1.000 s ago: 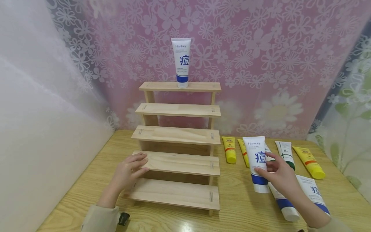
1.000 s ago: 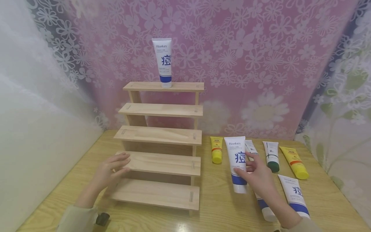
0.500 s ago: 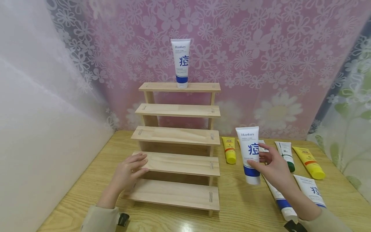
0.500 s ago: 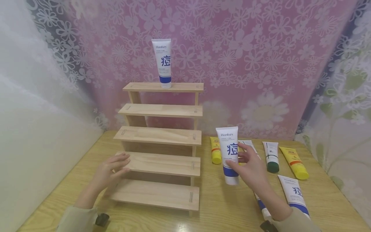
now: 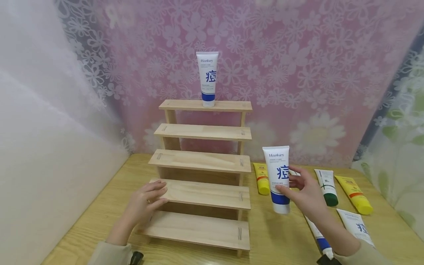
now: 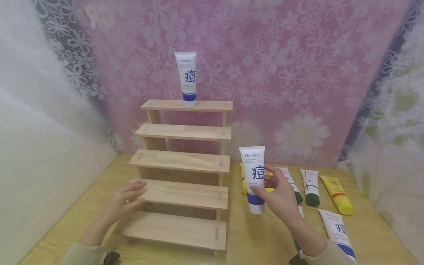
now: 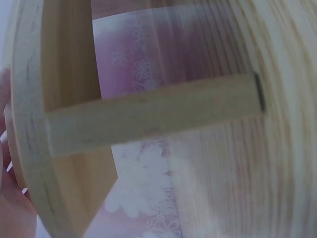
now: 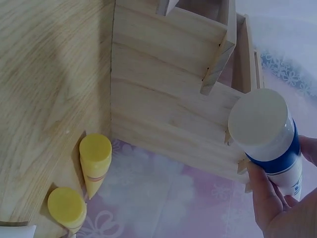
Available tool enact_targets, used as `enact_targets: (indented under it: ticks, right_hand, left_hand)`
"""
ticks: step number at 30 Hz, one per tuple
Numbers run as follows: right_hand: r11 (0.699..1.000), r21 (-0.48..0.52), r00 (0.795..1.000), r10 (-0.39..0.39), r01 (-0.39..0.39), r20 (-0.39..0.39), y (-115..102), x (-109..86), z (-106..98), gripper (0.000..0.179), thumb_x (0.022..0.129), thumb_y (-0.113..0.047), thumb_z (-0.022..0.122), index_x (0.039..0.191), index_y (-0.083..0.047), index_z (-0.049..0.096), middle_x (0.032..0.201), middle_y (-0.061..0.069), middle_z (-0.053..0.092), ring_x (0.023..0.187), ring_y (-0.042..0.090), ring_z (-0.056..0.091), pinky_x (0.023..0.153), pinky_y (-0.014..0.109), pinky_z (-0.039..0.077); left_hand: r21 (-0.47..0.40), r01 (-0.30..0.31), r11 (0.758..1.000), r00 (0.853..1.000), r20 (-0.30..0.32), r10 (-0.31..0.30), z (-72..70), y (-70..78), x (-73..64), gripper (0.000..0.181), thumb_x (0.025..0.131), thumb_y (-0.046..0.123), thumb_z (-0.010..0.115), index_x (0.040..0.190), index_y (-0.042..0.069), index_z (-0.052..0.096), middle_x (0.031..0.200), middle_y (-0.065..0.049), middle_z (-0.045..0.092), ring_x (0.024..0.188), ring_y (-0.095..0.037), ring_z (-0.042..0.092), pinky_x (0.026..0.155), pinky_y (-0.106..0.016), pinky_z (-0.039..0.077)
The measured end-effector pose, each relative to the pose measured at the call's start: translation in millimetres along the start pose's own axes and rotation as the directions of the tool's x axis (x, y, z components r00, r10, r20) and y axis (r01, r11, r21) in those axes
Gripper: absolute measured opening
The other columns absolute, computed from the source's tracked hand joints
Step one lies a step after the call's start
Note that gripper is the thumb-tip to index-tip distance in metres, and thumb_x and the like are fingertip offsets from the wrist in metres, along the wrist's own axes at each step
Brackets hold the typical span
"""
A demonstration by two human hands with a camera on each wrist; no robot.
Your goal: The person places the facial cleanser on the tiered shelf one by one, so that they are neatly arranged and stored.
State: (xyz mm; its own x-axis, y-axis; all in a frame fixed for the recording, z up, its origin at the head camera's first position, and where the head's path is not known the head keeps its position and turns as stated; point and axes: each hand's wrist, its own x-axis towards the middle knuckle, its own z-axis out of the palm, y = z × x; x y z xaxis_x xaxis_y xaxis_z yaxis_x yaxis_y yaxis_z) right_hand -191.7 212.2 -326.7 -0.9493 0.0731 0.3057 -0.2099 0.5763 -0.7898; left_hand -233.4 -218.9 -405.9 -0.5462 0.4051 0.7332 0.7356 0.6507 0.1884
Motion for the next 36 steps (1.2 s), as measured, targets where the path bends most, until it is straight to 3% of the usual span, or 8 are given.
enact_targets:
  ticks: [8,18,30,36]
  right_hand:
    - [1.0,0.007,1.0,-0.01,0.01,-0.024,-9,5.1,4,0.068,0.077,-0.029,0.069,0.13,-0.003,0.036,0.107,0.022,0.057,0.089,0.03,0.057,0.073,0.044,0.05]
    - [0.986,0.157,0.998,-0.06,0.061,-0.011,-29,21.8,16,0.067,0.078,-0.024,0.069,0.131,-0.003,0.035,0.11,0.019,0.056,0.091,0.027,0.056,0.077,0.042,0.048]
    - [0.953,0.301,0.999,-0.041,0.044,-0.016,-58,47.5,40,0.065,0.077,-0.016,0.07,0.13,-0.006,0.035,0.111,0.018,0.055,0.094,0.028,0.054,0.083,0.041,0.047]
    - [0.934,0.345,0.996,-0.077,0.088,-0.046,-72,61.1,56,0.064,0.075,-0.013,0.072,0.128,-0.005,0.037,0.108,0.017,0.056,0.092,0.028,0.055,0.08,0.041,0.048]
  left_hand:
    - [-0.012,-0.014,1.0,1.0,-0.001,0.014,0.2,-0.7,0.6,0.034,0.065,0.012,0.076,0.094,-0.003,0.067,0.105,-0.013,0.062,0.102,-0.031,0.055,0.091,-0.048,0.036]
    - [0.01,0.011,1.0,1.0,0.018,-0.011,1.0,-0.1,1.7,0.034,0.066,0.016,0.076,0.094,-0.001,0.068,0.106,-0.011,0.062,0.103,-0.029,0.054,0.091,-0.039,0.039]
    - [0.017,0.059,0.998,0.997,0.048,-0.06,-1.0,2.3,0.5,0.035,0.065,0.014,0.077,0.096,0.0,0.068,0.107,-0.01,0.062,0.105,-0.027,0.053,0.087,-0.044,0.042]
    - [0.016,0.055,0.998,0.997,0.046,-0.056,-1.5,2.5,1.0,0.036,0.065,0.015,0.077,0.096,0.0,0.068,0.107,-0.009,0.062,0.105,-0.027,0.053,0.086,-0.042,0.042]
